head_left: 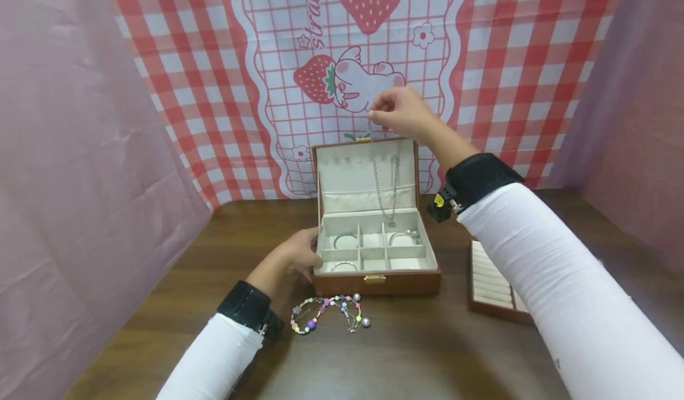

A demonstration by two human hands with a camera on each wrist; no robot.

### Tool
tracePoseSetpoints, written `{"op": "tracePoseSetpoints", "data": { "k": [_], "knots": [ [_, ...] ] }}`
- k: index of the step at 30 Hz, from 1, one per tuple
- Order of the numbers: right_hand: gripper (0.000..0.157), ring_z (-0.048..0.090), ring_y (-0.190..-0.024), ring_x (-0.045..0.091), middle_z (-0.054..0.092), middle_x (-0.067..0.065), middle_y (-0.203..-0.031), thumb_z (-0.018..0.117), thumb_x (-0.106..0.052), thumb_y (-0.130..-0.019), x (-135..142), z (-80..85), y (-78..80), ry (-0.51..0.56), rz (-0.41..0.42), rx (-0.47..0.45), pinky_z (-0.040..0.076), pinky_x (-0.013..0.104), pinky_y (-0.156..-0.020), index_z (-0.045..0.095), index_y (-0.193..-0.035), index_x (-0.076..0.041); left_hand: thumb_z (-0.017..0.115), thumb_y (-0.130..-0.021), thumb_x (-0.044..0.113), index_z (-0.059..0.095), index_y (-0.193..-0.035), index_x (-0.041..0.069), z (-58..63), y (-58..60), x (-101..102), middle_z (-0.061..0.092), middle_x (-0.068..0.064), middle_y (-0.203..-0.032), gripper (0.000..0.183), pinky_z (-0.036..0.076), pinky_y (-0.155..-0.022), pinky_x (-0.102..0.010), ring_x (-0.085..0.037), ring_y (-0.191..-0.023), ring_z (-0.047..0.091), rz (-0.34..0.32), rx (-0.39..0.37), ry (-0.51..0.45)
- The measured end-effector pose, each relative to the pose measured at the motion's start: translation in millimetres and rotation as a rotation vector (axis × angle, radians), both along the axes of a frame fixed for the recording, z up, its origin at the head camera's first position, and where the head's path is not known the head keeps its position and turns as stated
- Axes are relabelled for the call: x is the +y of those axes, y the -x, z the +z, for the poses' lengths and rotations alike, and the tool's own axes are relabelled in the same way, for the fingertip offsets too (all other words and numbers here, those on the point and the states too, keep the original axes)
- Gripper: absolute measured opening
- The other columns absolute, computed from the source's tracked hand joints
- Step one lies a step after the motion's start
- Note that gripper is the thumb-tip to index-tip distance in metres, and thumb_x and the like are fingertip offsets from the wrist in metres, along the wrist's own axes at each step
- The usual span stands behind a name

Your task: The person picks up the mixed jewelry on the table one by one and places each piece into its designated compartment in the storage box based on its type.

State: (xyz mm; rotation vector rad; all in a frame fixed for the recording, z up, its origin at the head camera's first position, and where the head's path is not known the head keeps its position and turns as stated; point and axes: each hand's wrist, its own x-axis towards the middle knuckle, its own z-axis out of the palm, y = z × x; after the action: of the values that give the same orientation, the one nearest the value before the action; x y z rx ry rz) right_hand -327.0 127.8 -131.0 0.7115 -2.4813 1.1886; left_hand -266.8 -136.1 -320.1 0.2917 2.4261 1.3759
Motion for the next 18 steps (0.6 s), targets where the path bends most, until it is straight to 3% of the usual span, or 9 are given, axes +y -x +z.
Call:
{"op": "tracePoseSetpoints", "data": {
  "k": [8, 18],
  "knots": [
    [0.017, 0.056, -0.078, 0.018, 0.061, 0.008, -0.09, 0.062, -0.015, -0.095, -12, -13.8, 24.4, 0.002, -0.026, 0.0, 0.047, 0.025, -0.066, 0.065, -0.102, 0.001, 0.057, -0.063, -0.022, 0.037, -0.147, 0.003, -0.3, 0.0, -3, 0.049, -0.028, -0.136, 0.089, 0.056, -0.047, -0.047, -0.037, -0.08, 0.066, 0.005, 0.007, -0.003],
    [0.017, 0.052, -0.079, 0.019, 0.059, 0.01, -0.092, 0.059, -0.016, -0.097, -18, -38.2, 40.4, -0.042, -0.08, -0.049, 0.045, 0.03, -0.067, 0.063, -0.1, 0.001, 0.058, -0.064, -0.021, 0.034, -0.149, 0.006, 1.0, 0.2, -3, 0.046, -0.027, -0.14, 0.092, 0.057, -0.048, -0.046, -0.037, -0.084, 0.065, 0.004, 0.018, 0.017]
  ]
}}
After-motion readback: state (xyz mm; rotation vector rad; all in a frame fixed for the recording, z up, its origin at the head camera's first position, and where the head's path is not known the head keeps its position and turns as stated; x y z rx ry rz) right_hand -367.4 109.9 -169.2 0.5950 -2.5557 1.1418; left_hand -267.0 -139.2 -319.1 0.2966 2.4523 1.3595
